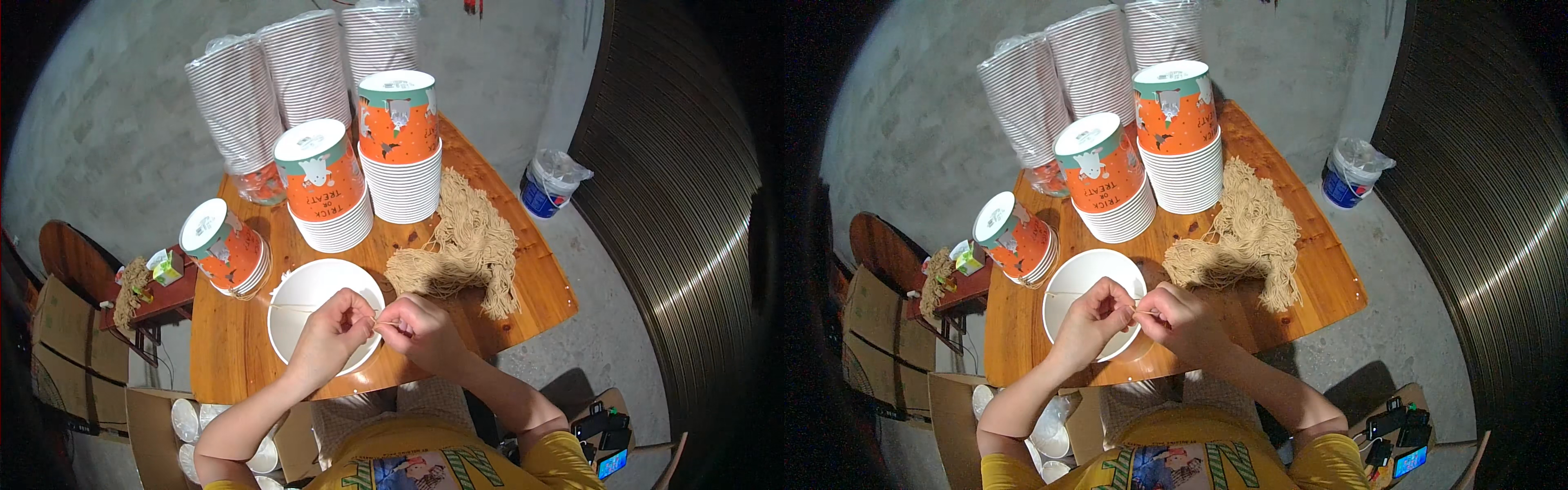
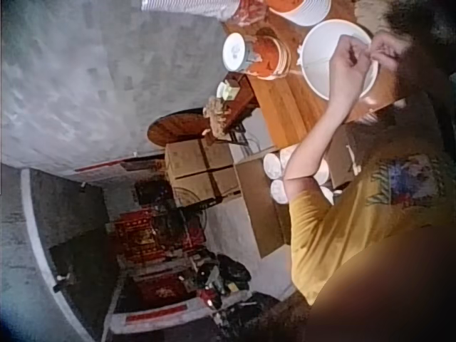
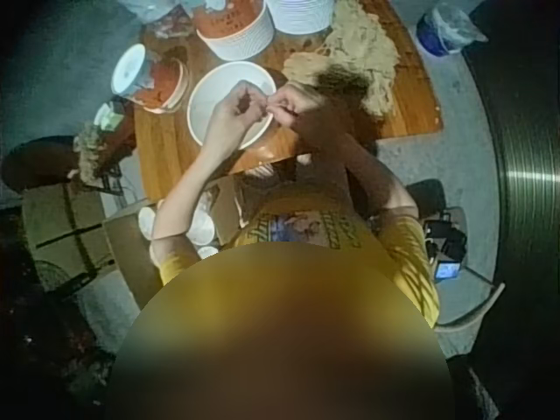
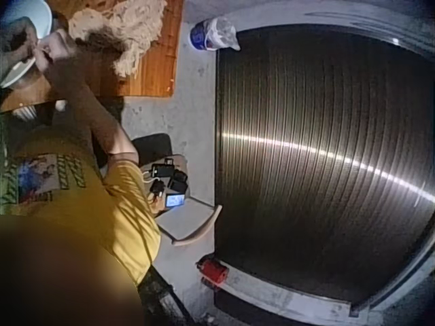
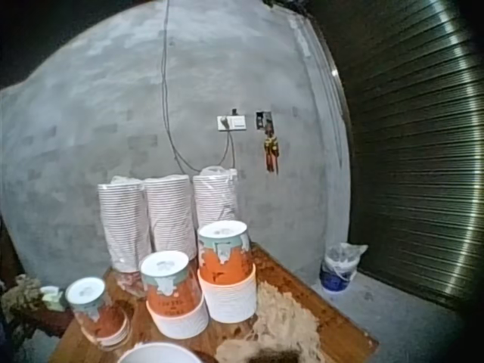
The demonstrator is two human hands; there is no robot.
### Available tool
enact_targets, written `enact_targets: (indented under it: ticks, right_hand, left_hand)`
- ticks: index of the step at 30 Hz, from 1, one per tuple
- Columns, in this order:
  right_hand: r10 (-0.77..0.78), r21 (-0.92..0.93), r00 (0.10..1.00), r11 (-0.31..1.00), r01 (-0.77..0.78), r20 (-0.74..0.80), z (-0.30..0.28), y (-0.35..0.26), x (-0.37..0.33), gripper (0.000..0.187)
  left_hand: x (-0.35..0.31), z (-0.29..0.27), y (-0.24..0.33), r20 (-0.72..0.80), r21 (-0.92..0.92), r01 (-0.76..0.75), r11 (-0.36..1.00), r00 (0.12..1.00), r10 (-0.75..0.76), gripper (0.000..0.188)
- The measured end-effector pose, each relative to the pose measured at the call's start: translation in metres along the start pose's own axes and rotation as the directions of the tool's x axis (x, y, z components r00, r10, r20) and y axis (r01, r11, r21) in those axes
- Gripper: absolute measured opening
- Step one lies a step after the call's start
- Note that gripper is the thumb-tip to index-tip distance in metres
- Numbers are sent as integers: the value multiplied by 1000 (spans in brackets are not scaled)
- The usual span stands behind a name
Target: Attaching thin string handles to decorated paper cups.
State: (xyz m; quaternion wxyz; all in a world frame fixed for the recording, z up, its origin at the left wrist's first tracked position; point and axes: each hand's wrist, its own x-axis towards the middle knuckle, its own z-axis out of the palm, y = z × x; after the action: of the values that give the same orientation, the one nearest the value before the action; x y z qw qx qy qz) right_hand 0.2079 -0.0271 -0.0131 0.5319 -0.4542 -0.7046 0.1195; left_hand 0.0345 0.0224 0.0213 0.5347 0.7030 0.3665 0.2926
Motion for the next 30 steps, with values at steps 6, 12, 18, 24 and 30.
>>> enact_targets:
  ticks: [6,12,18,24,30]
  right_hand:
    - [19,-8,1000,1000,-19,12,-1,0,0,14]
    - [17,1,1000,1000,-17,8,0,0,1,14]
    - [27,27,1000,999,-27,5,1,0,1,13]
    - [69,72,994,995,-63,-82,10,5,-4,11]
    - [231,202,969,957,-210,-87,17,5,-6,9]
  left_hand:
    - [0,-2,15,54,-39,148,988,988,-145,4]
    - [1,-1,2,39,-84,68,994,997,-65,5]
    - [2,-2,-2,18,-92,34,995,999,-33,6]
    - [2,-1,3,11,-137,42,990,999,-40,8]
    - [5,-1,2,26,-215,45,976,999,-40,12]
